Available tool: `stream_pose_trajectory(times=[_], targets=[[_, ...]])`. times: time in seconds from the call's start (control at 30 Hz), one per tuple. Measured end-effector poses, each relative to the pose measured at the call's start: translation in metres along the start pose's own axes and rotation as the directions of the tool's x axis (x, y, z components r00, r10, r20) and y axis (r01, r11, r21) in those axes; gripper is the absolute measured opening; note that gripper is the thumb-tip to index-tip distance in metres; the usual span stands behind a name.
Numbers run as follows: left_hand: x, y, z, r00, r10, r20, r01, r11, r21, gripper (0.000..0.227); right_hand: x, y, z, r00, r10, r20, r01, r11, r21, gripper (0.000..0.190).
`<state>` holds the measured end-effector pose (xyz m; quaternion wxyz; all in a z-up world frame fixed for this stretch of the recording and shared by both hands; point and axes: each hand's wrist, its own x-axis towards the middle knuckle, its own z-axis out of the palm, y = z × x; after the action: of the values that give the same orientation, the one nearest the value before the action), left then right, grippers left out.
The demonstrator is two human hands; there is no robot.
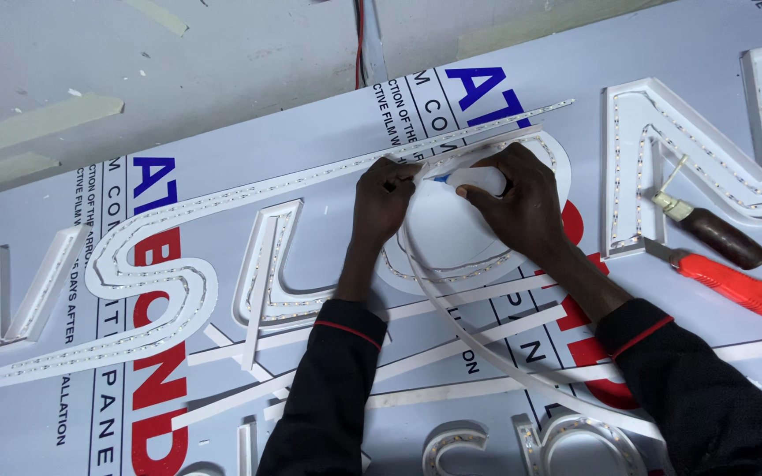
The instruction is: The person assembles a large illuminated sign by applying adhesive from a bottle to the edges of white letter-shaped frames and pressing flexible LED light strips into place. The person uses a utility knife to trim excess strip material and continues applying adhesive and securing the strips along the contours of the letters.
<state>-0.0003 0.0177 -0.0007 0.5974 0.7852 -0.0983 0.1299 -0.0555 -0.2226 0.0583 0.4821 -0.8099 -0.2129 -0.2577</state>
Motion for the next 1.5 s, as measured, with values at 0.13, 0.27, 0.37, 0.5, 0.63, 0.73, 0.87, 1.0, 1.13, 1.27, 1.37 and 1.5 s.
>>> stream_pose_trajectory(times=[0.13, 0.27, 0.37, 0.5, 0.63, 0.73, 0.87, 1.0, 1.13, 1.27, 1.37, 1.5], targets=[[0.002, -0.006, -0.001, 1.000, 0.005, 0.006, -0.005, 1.000, -0.008, 0.030, 0.000, 0.006, 0.004, 0.999, -0.035, -0.021, 0.035, 0.999, 0.004, 0.025], [0.003, -0.002, -0.002, 1.000, 0.008, 0.018, -0.008, 1.000, -0.001, 0.030, 0.001, 0.003, 0.001, 1.000, -0.028, 0.011, 0.028, 1.000, 0.000, 0.025], [0.002, 0.002, -0.003, 0.999, 0.012, 0.030, -0.012, 1.000, -0.005, 0.032, 0.000, 0.002, 0.002, 0.999, 0.019, 0.040, -0.020, 0.999, 0.028, 0.024], [0.000, 0.004, -0.003, 0.999, 0.019, 0.033, -0.019, 1.000, -0.013, 0.032, 0.000, -0.008, 0.000, 0.997, 0.029, 0.065, -0.034, 0.997, 0.064, 0.023], [0.001, 0.005, -0.004, 0.999, 0.022, 0.035, -0.021, 1.000, -0.008, 0.032, 0.000, -0.007, 0.001, 0.997, 0.042, 0.065, -0.049, 0.994, 0.102, 0.023], [0.003, 0.000, -0.003, 0.999, 0.020, 0.046, -0.020, 1.000, 0.006, 0.033, 0.000, -0.006, 0.001, 0.995, 0.041, 0.089, -0.048, 0.995, 0.083, 0.026], [0.002, -0.006, -0.002, 0.999, 0.021, 0.041, -0.021, 1.000, -0.013, 0.033, 0.001, 0.004, 0.002, 0.995, 0.051, 0.082, -0.060, 0.991, 0.120, 0.028], [0.005, -0.007, -0.002, 0.999, -0.006, 0.053, 0.004, 1.000, 0.026, 0.034, 0.002, 0.019, -0.008, 0.991, 0.136, -0.003, -0.134, 0.976, 0.172, 0.028], [0.002, -0.004, 0.000, 0.997, 0.053, 0.053, -0.054, 0.998, 0.013, 0.034, 0.005, 0.046, -0.006, 0.847, 0.528, -0.056, -0.435, 0.751, 0.497, 0.027], [-0.002, 0.002, 0.004, 0.993, 0.113, 0.043, -0.115, 0.993, 0.034, 0.033, 0.006, 0.033, -0.019, 0.825, 0.553, -0.119, -0.384, 0.702, 0.600, 0.037], [-0.002, -0.006, 0.005, 0.986, 0.160, 0.042, -0.161, 0.987, 0.028, 0.032, 0.003, 0.061, -0.022, 0.884, 0.444, -0.150, -0.341, 0.829, 0.443, 0.036], [0.002, -0.015, 0.007, 0.983, 0.171, 0.065, -0.176, 0.980, 0.089, 0.033, -0.001, 0.080, -0.021, 0.955, 0.213, -0.209, -0.186, 0.972, 0.142, 0.033]])
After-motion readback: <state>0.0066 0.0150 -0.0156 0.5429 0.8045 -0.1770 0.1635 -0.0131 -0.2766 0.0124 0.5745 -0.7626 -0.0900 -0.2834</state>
